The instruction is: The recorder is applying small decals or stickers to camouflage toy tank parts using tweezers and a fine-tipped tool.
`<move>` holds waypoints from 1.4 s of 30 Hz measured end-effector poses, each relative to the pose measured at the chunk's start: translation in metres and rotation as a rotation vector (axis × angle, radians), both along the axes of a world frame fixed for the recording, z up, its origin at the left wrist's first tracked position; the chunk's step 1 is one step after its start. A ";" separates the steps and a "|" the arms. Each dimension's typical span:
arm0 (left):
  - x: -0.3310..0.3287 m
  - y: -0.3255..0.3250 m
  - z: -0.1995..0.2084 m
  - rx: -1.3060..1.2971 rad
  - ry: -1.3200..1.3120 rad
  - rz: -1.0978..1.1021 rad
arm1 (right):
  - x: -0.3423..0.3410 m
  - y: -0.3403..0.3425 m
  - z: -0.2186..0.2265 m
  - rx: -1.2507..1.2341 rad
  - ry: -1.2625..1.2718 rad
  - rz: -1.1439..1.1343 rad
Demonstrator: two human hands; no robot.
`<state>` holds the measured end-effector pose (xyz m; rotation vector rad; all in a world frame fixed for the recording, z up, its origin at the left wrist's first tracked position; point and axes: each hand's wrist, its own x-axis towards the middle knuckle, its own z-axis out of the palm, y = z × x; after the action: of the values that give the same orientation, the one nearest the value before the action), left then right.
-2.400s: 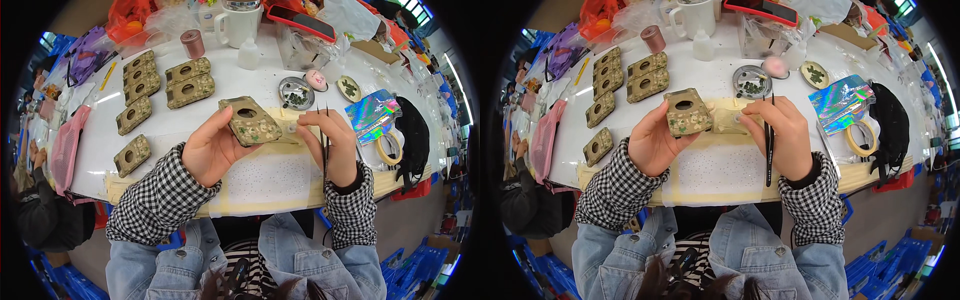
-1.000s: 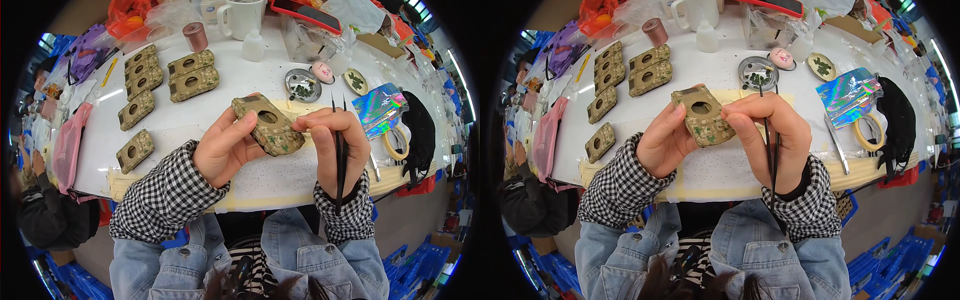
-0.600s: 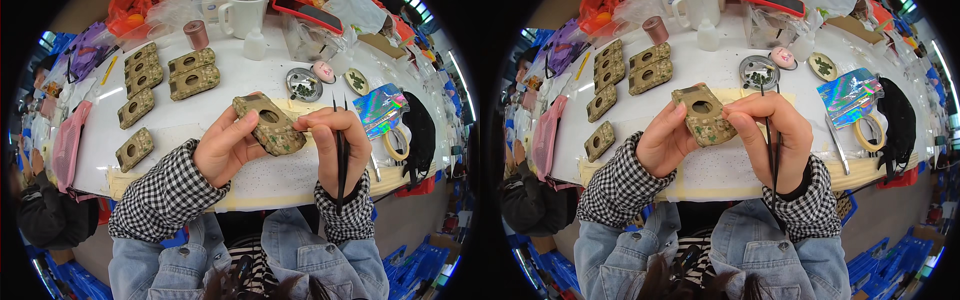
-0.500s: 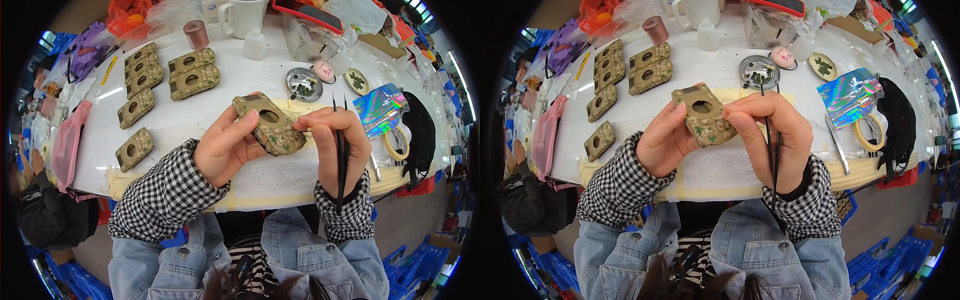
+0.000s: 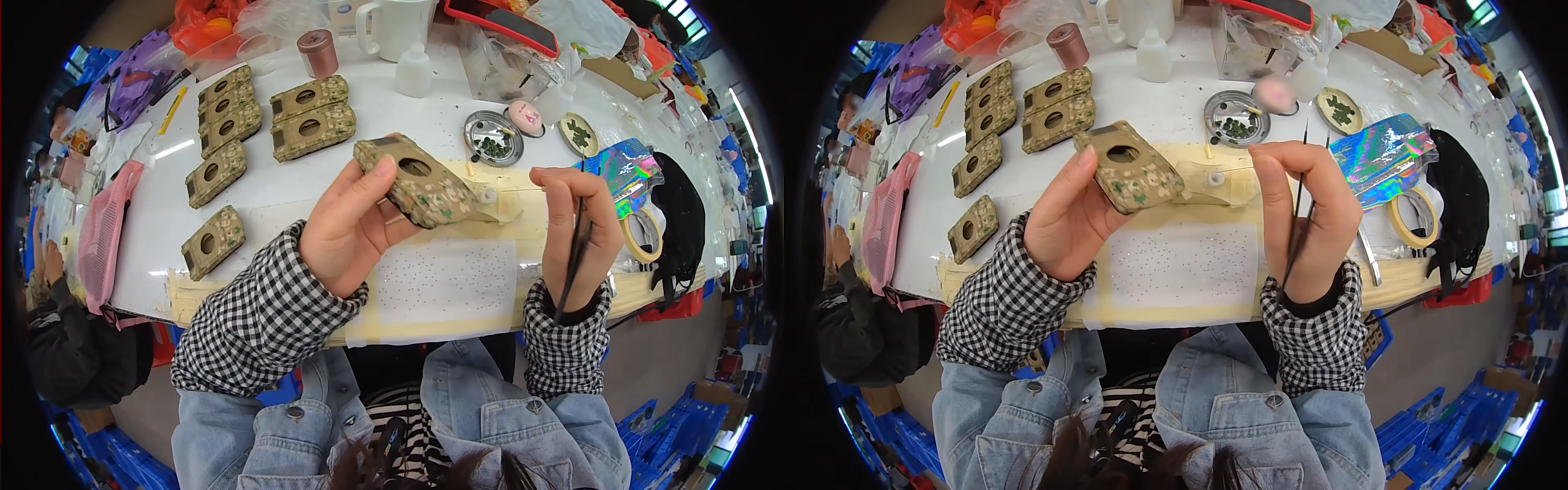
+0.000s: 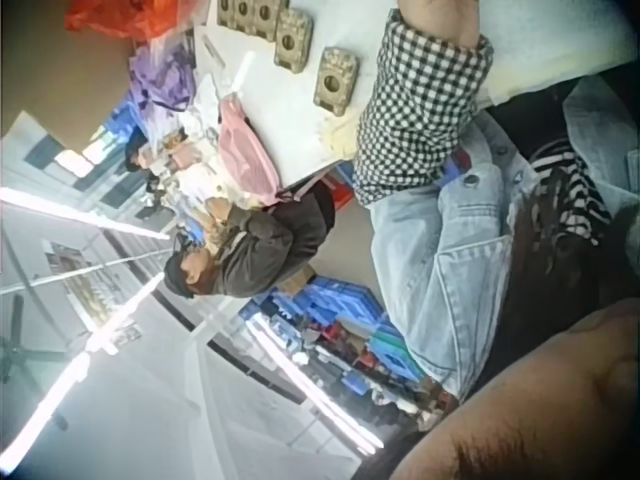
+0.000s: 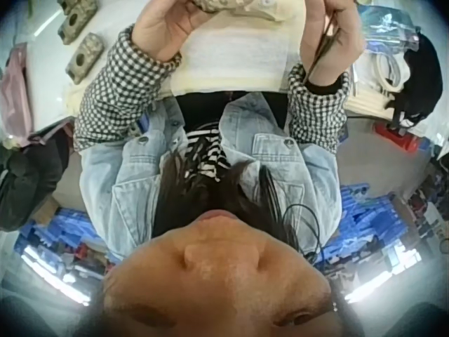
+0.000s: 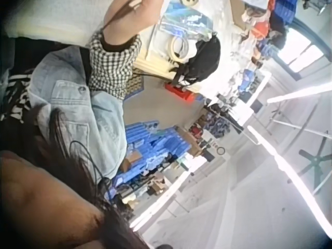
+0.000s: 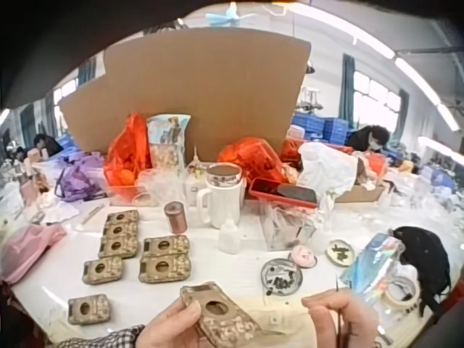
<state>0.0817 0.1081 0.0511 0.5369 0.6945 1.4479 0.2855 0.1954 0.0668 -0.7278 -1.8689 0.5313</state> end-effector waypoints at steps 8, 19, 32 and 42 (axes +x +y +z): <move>-0.007 0.002 -0.001 0.039 -0.033 0.060 | -0.007 0.008 -0.014 0.218 -0.287 -0.031; -0.012 0.002 -0.006 0.090 -0.006 0.035 | 0.038 -0.050 -0.005 -0.360 -0.015 0.050; -0.013 0.002 -0.010 0.093 0.007 0.025 | 0.023 -0.053 -0.037 -0.414 -0.212 0.469; -0.012 0.001 -0.009 0.086 0.032 0.018 | 0.019 -0.054 -0.043 -0.383 -0.242 0.420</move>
<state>0.0695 0.1091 0.0423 0.6227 0.6658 1.4944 0.3040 0.1416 0.0242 -0.6660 -2.1895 1.1349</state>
